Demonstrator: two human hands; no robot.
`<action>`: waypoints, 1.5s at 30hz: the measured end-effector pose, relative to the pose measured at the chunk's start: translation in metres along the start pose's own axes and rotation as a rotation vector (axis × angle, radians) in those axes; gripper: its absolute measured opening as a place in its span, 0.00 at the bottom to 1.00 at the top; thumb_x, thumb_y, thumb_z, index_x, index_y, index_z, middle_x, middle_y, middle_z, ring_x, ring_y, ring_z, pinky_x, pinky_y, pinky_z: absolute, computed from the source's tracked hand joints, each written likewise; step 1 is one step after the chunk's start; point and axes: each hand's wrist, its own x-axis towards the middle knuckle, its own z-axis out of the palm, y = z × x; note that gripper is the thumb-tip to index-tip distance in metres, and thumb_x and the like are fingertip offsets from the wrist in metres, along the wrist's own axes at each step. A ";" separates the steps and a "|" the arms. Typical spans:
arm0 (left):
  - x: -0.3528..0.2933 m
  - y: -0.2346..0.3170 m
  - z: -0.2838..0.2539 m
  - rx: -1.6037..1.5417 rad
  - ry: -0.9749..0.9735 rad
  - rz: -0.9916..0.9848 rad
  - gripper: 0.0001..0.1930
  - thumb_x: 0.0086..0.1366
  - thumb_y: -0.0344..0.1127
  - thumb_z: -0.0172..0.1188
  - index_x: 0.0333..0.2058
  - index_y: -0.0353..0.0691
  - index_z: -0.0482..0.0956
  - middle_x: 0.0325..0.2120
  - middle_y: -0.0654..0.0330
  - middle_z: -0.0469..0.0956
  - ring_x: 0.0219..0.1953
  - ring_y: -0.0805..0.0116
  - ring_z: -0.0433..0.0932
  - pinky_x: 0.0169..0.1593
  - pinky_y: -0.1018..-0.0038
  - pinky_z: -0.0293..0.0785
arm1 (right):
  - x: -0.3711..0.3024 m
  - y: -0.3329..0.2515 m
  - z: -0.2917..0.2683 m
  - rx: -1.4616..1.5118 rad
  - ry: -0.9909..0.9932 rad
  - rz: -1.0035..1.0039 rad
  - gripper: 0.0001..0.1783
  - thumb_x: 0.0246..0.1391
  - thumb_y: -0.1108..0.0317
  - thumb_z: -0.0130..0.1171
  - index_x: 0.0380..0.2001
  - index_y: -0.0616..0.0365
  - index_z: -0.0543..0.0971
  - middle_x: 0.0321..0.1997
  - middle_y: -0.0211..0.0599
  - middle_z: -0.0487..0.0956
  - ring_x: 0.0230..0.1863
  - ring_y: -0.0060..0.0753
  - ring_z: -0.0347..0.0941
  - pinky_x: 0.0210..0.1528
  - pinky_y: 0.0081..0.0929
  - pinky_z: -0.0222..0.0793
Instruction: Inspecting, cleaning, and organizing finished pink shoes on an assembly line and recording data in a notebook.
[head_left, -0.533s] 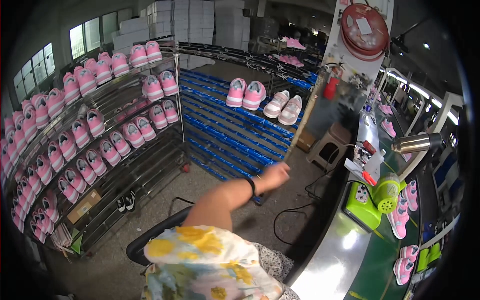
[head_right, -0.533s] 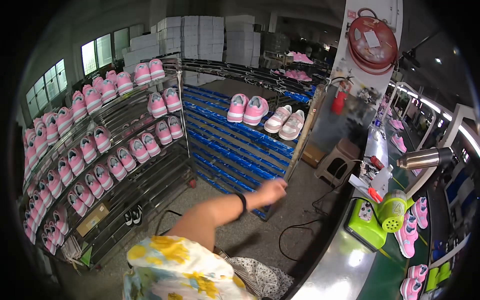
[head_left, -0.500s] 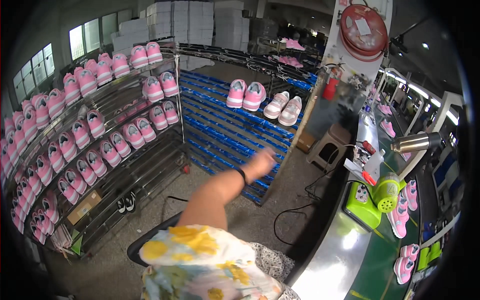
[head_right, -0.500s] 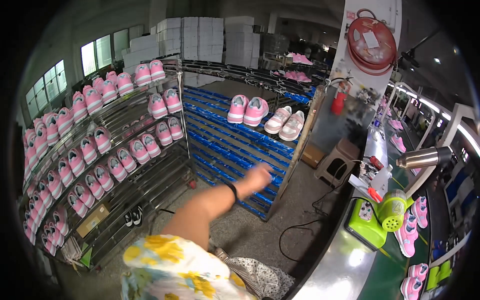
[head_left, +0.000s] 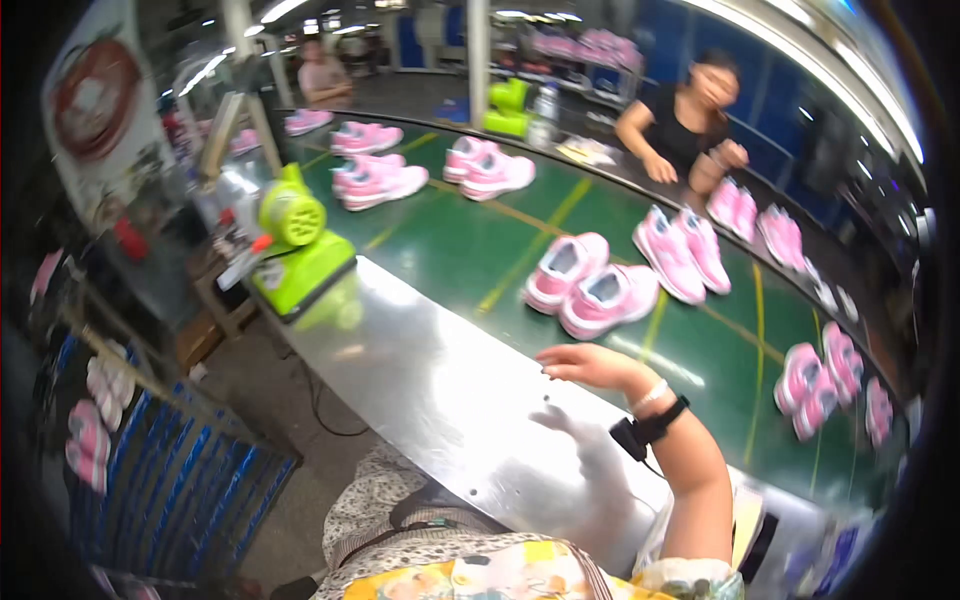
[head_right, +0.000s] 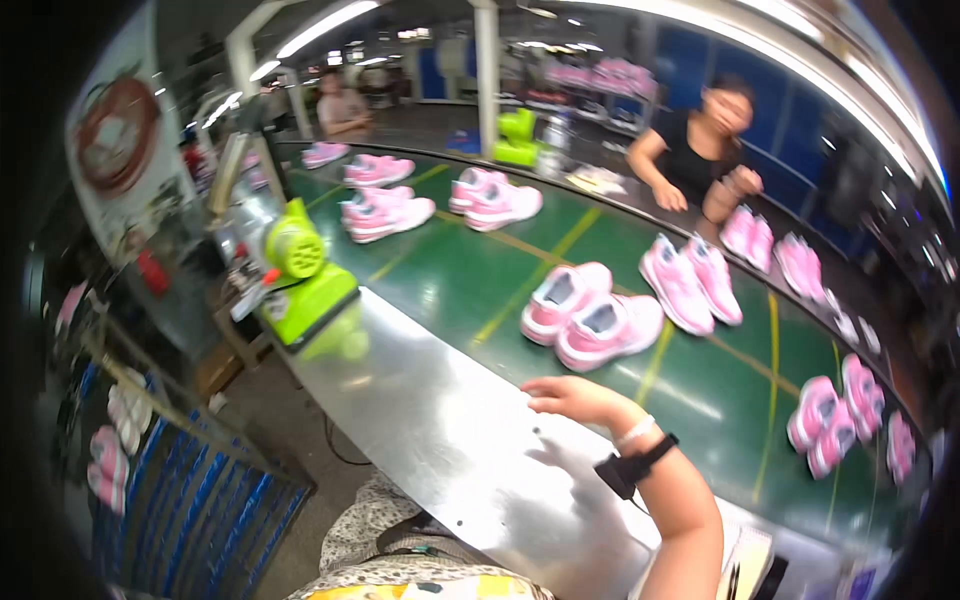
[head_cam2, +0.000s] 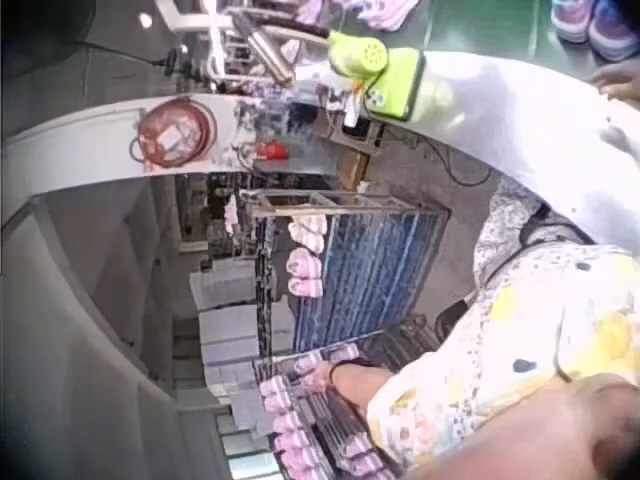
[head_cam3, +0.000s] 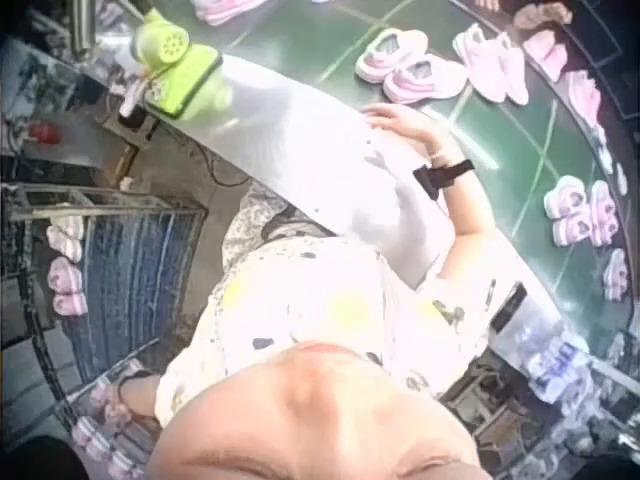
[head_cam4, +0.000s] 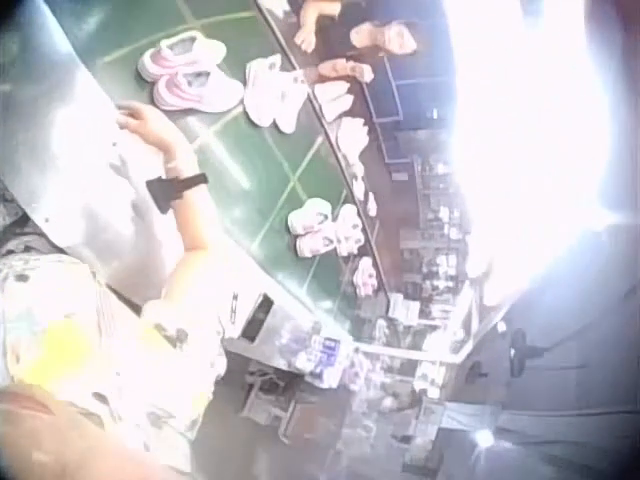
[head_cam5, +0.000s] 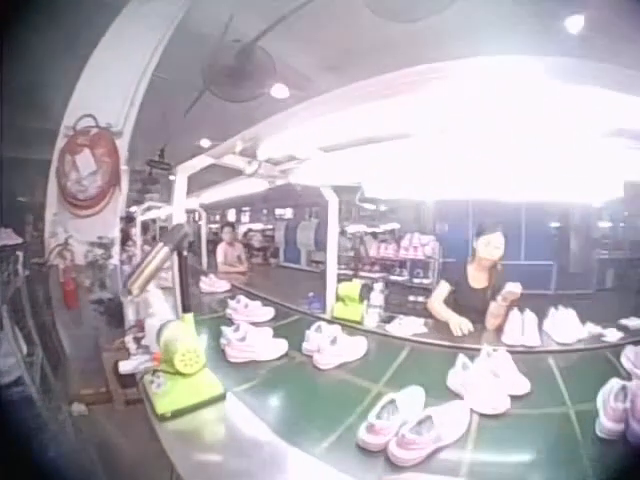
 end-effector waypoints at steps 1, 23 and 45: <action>0.000 0.009 0.022 0.031 -0.036 -0.001 0.23 0.60 0.43 0.49 0.53 0.39 0.68 0.49 0.50 0.71 0.53 0.58 0.66 0.56 0.59 0.62 | -0.011 0.004 0.000 0.028 0.055 0.049 0.25 0.57 0.54 0.52 0.52 0.60 0.70 0.51 0.42 0.75 0.51 0.34 0.70 0.54 0.31 0.63; -0.803 0.277 0.138 -0.300 -1.103 1.919 0.22 0.57 0.42 0.56 0.50 0.44 0.71 0.55 0.53 0.64 0.59 0.56 0.59 0.61 0.56 0.49 | -0.017 0.040 -0.006 -0.379 0.770 0.183 0.23 0.52 0.67 0.55 0.52 0.59 0.69 0.48 0.48 0.70 0.49 0.48 0.69 0.52 0.37 0.65; -0.790 0.281 0.165 -0.374 -1.601 1.826 0.17 0.64 0.49 0.48 0.45 0.49 0.77 0.52 0.61 0.70 0.61 0.65 0.59 0.63 0.49 0.32 | 0.055 0.007 -0.006 -0.869 0.705 0.539 0.31 0.49 0.37 0.50 0.26 0.59 0.79 0.24 0.48 0.78 0.29 0.51 0.75 0.31 0.43 0.69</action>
